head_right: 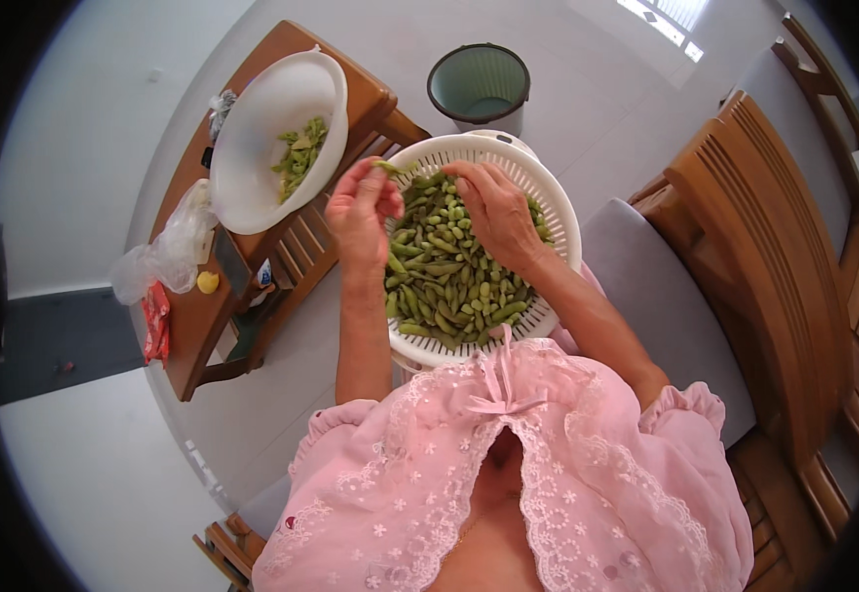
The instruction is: The recorder is sitting and shelling beans from their pods into a white basket, while placing the empty pods into a white bowl.
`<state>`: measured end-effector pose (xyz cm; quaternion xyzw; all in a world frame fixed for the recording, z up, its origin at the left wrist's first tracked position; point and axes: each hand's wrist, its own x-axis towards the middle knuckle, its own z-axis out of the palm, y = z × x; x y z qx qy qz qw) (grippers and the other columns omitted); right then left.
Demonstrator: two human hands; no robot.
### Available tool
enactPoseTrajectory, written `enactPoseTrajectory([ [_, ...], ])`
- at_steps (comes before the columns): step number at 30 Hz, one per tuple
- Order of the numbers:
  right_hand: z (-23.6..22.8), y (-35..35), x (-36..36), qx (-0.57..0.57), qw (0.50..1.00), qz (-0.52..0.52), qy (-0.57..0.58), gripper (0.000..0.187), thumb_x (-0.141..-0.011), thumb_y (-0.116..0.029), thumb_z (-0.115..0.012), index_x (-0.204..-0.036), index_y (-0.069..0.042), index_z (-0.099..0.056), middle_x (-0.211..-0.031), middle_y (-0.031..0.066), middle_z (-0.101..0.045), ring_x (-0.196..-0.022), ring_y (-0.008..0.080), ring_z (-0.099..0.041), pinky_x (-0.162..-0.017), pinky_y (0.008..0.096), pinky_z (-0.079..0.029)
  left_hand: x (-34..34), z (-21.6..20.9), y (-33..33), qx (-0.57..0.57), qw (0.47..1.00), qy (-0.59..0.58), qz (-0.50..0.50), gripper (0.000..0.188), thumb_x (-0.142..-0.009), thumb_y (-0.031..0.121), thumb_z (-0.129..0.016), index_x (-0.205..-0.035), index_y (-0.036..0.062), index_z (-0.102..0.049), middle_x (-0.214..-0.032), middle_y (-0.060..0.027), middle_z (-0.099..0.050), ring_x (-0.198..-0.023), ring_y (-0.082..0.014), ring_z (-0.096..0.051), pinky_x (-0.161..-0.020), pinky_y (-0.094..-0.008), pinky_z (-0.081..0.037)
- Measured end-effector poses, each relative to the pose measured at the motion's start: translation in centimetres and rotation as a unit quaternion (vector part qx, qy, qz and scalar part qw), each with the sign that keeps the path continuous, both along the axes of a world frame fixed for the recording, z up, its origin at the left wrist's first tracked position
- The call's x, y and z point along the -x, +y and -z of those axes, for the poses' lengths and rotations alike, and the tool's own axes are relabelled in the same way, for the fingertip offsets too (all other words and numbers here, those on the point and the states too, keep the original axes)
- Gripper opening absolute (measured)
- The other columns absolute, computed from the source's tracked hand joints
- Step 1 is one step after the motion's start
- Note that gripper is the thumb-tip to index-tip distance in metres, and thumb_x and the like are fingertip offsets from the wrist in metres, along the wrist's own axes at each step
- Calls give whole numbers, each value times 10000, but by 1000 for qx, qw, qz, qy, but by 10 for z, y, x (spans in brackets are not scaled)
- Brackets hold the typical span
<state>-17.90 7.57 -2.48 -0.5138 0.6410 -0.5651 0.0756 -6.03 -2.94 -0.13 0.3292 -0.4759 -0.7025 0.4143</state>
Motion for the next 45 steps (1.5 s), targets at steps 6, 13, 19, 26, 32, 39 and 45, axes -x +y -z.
enactPoseTrajectory([
  [6,-2,-3,-10,10,999,-40,11,147,-830,-44,-463,-959,-24,-530,-849,141,-555,-811,297,-532,-718,370,-422,-28,-20,-58,-14,982,123,-142,192,-802,81,-561,-959,-19,-517,-668,-79,-565,-518,-139,-540,-425,-234,-438],
  [13,4,-4,-7,10,999,-32,-3,146,-827,-41,-459,-953,-24,-532,-839,137,-553,-810,291,-531,-712,368,-422,-22,-15,-43,102,983,-95,-118,383,-805,111,-561,-1100,-99,-436,-846,-157,-585,-636,-196,-591,-493,-237,-475],
  [19,9,-5,-3,16,1000,-14,1,132,-824,-45,-464,-932,-21,-536,-843,140,-556,-805,302,-529,-709,372,-420,-3,-8,-2,283,860,-416,89,159,-753,99,-593,-863,-9,-631,-708,-96,-620,-630,-177,-604,-530,-291,-466],
  [26,12,-5,-6,7,1000,-21,-8,121,-821,-44,-480,-921,-24,-545,-862,132,-572,-821,287,-545,-730,350,-428,1,25,-3,484,649,-573,132,170,-716,112,-582,-855,29,-632,-805,-151,-600,-746,-316,-572,-669,-377,-449],
  [32,11,-2,-3,17,998,-16,-60,167,-824,-57,-489,-979,-24,-544,-886,126,-583,-805,243,-564,-709,328,-441,1,19,-3,519,712,-466,80,184,-737,107,-594,-902,32,-624,-703,-109,-598,-629,-252,-579,-580,-339,-458],
  [39,9,-1,-2,-73,947,-134,-284,304,-830,-106,-530,-1127,-43,-516,-711,28,-566,-622,81,-506,-591,240,-436,5,-1,16,7,971,-152,186,198,-821,118,-563,-980,4,-593,-584,29,-508,-448,-10,-387,-383,-146,-275],
  [45,9,0,-1,-59,956,-108,-267,238,-819,-80,-538,-1050,-39,-576,-643,23,-545,-567,75,-490,-540,224,-429,1,9,19,14,967,-169,191,200,-819,100,-558,-976,-18,-599,-605,33,-516,-461,-8,-398,-393,-146,-294],
])
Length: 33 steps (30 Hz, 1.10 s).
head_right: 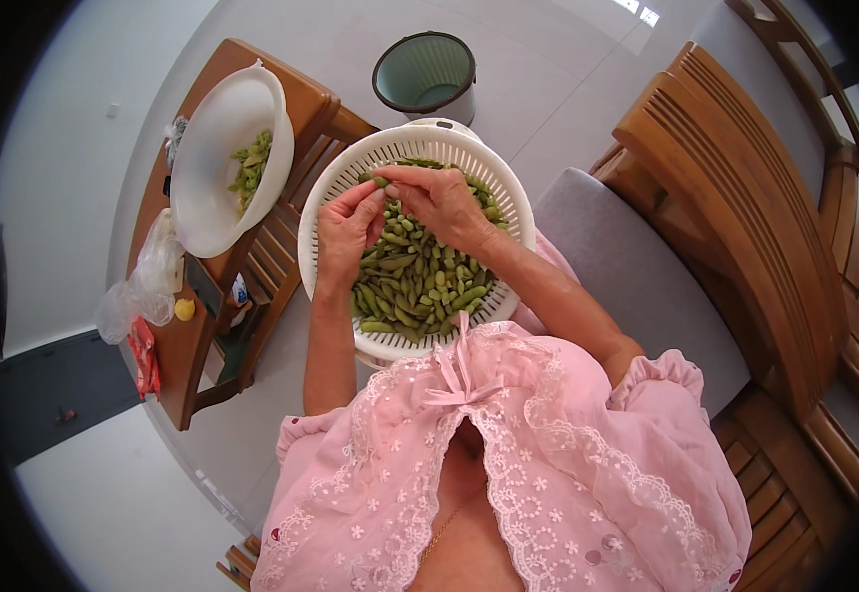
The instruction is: The recorder is sitting and shelling beans from their pods into a white basket, while placing the empty pods into a white bowl.
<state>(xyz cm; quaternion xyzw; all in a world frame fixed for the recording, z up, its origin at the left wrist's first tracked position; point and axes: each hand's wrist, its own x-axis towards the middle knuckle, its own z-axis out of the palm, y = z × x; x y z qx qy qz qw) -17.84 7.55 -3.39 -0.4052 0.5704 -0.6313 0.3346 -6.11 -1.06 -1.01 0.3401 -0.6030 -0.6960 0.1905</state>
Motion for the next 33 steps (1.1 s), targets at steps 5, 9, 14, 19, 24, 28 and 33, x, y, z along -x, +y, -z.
enactPoseTrajectory([
  [5,7,-6,3,56,994,44,86,215,-799,-59,-556,-1009,-25,-588,-690,48,-592,-600,78,-536,-567,215,-451,5,0,2,59,997,19,-52,176,-801,90,-583,-942,-14,-603,-606,16,-533,-447,-26,-417,-376,-155,-299],
  [9,-7,-4,4,-6,999,-8,-30,190,-778,-55,-576,-961,-11,-598,-727,62,-616,-633,91,-572,-589,216,-468,5,0,-1,55,995,21,-83,151,-787,71,-594,-905,-24,-608,-622,-4,-556,-452,-42,-447,-388,-164,-329],
  [14,-6,-5,9,-10,998,50,45,140,-773,-54,-571,-902,-4,-594,-730,80,-614,-644,129,-589,-583,239,-474,15,0,0,-46,993,62,-86,138,-779,68,-595,-870,-36,-608,-656,-40,-582,-484,-79,-496,-418,-192,-375],
  [19,-1,-8,11,138,937,84,309,151,-716,-32,-560,-864,-23,-535,-783,109,-572,-748,251,-583,-635,309,-476,10,3,-3,19,997,33,-65,141,-799,123,-576,-826,-7,-623,-589,18,-511,-476,-46,-428,-405,-184,-310],
  [24,19,-7,6,107,928,86,345,165,-719,-41,-525,-883,-21,-526,-778,109,-555,-752,264,-574,-637,334,-468,8,8,0,40,993,-68,-83,147,-791,146,-578,-772,5,-612,-548,11,-500,-421,-51,-417,-366,-187,-296],
  [28,16,-4,2,83,916,86,384,187,-717,-64,-523,-895,-8,-532,-779,111,-562,-748,263,-578,-636,336,-468,5,9,2,22,995,-18,-93,134,-776,119,-588,-742,-9,-599,-548,-1,-511,-405,-53,-425,-350,-184,-298],
  [33,24,-5,3,74,912,91,394,156,-714,-60,-577,-862,-19,-548,-743,108,-587,-685,247,-594,-578,329,-478,13,7,6,37,994,-9,-102,69,-743,40,-583,-742,-28,-589,-551,1,-513,-411,-44,-434,-366,-169,-326],
])
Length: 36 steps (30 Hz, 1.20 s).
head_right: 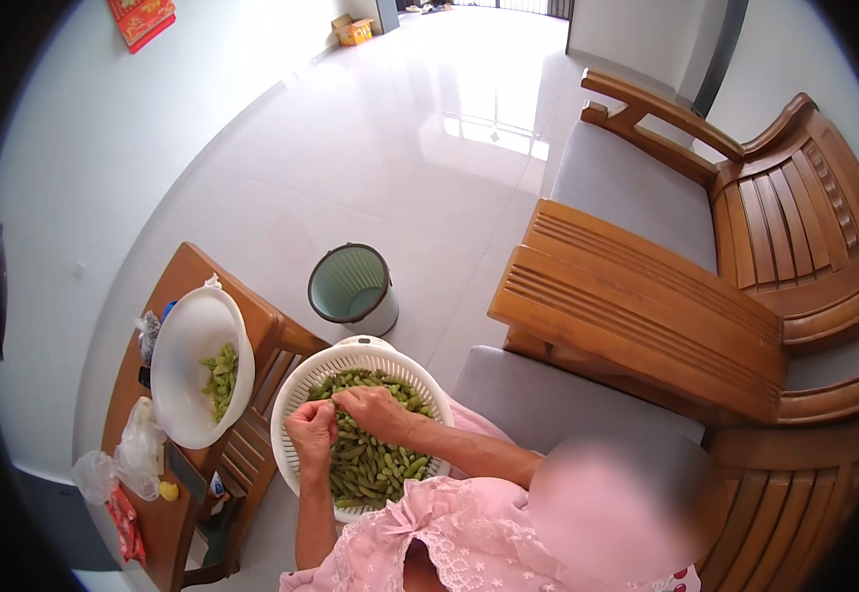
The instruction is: The recorder is sitting and shelling beans from their pods into a white basket, while placing the empty pods into a white bowl.
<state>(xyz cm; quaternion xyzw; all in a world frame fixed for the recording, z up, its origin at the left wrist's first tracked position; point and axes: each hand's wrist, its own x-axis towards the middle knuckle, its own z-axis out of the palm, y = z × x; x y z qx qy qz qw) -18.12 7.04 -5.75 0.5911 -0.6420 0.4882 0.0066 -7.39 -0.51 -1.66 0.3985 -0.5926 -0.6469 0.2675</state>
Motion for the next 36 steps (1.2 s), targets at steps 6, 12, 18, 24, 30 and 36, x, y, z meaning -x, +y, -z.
enactPoseTrajectory([
  [6,3,-4,-2,3,999,-8,-54,140,-736,-71,-585,-864,-20,-560,-733,115,-596,-678,259,-599,-584,335,-481,2,6,-1,49,999,-7,-17,64,-732,29,-565,-728,-32,-583,-556,8,-516,-426,-36,-438,-379,-162,-332],
  [12,-11,-2,0,-2,980,-18,-199,118,-750,-77,-603,-839,0,-589,-701,101,-611,-639,197,-608,-564,286,-478,0,13,-2,36,999,23,-27,68,-753,51,-554,-719,-7,-562,-530,6,-492,-374,-42,-395,-326,-174,-294],
  [18,-19,-3,10,-93,826,-158,-534,153,-797,-135,-595,-817,17,-586,-652,16,-569,-575,54,-509,-498,185,-408,0,5,-9,-90,992,91,-9,32,-738,26,-536,-734,-1,-554,-507,-1,-475,-360,-53,-388,-305,-180,-264],
  [24,-7,-6,14,-83,678,-215,-698,184,-819,-220,-572,-800,-37,-561,-652,-8,-556,-525,34,-469,-446,151,-352,7,2,-7,-79,992,96,-8,32,-714,6,-526,-728,8,-554,-531,-16,-501,-371,-51,-393,-325,-177,-276],
  [30,-9,-8,14,-100,761,-194,-611,180,-834,-205,-553,-800,-28,-557,-593,-24,-515,-494,31,-450,-425,170,-345,7,8,0,250,965,-60,-46,121,-671,-55,-552,-787,-24,-571,-705,-56,-567,-599,-140,-539,-570,-254,-449],
  [36,-19,-1,13,-111,817,-129,-551,182,-823,-175,-564,-779,2,-562,-613,11,-546,-516,58,-493,-462,179,-393,5,-6,1,496,866,-52,47,208,-678,-41,-582,-883,-21,-608,-805,-105,-563,-802,-247,-529,-708,-329,-437],
])
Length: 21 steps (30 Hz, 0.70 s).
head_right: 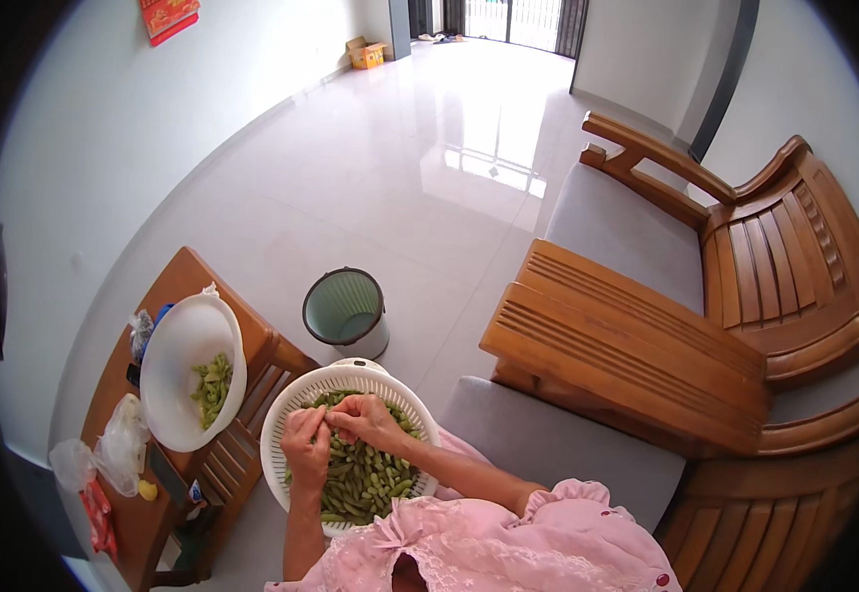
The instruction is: The recorder is sitting and shelling beans from their pods into a white basket, while placing the empty pods into a white bowl.
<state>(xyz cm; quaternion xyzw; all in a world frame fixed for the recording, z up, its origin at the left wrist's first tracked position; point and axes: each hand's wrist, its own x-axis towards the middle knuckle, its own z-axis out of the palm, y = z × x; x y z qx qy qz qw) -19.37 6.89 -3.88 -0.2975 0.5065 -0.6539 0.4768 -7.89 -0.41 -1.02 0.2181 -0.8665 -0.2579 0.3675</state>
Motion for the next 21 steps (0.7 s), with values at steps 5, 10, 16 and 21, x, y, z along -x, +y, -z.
enactPoseTrajectory([
  [5,3,0,-6,-11,1000,-8,20,174,-820,-164,-565,-800,9,-561,-629,17,-561,-542,70,-523,-488,194,-436,-11,2,4,13,999,-28,-12,219,-719,-31,-550,-930,-4,-606,-856,-124,-584,-815,-262,-541,-722,-338,-439],
  [10,1,7,-10,-12,993,-6,114,146,-829,-129,-545,-844,15,-560,-643,24,-572,-559,69,-537,-498,208,-445,-14,8,8,-28,998,-62,-8,222,-750,-12,-527,-964,-13,-589,-869,-153,-592,-814,-294,-555,-727,-347,-440],
  [16,5,6,-5,-3,960,47,276,131,-833,-133,-524,-859,-11,-562,-647,38,-573,-563,74,-547,-519,234,-451,-9,19,2,-211,978,-7,-4,192,-785,46,-531,-951,-30,-588,-863,-144,-611,-728,-202,-588,-666,-284,-452],
  [21,-5,0,-1,2,965,58,256,97,-826,-102,-522,-861,-19,-556,-623,41,-561,-543,73,-500,-502,224,-422,2,-3,2,-382,920,20,-84,178,-816,125,-538,-894,-22,-602,-742,-93,-617,-625,-99,-554,-577,-241,-440],
])
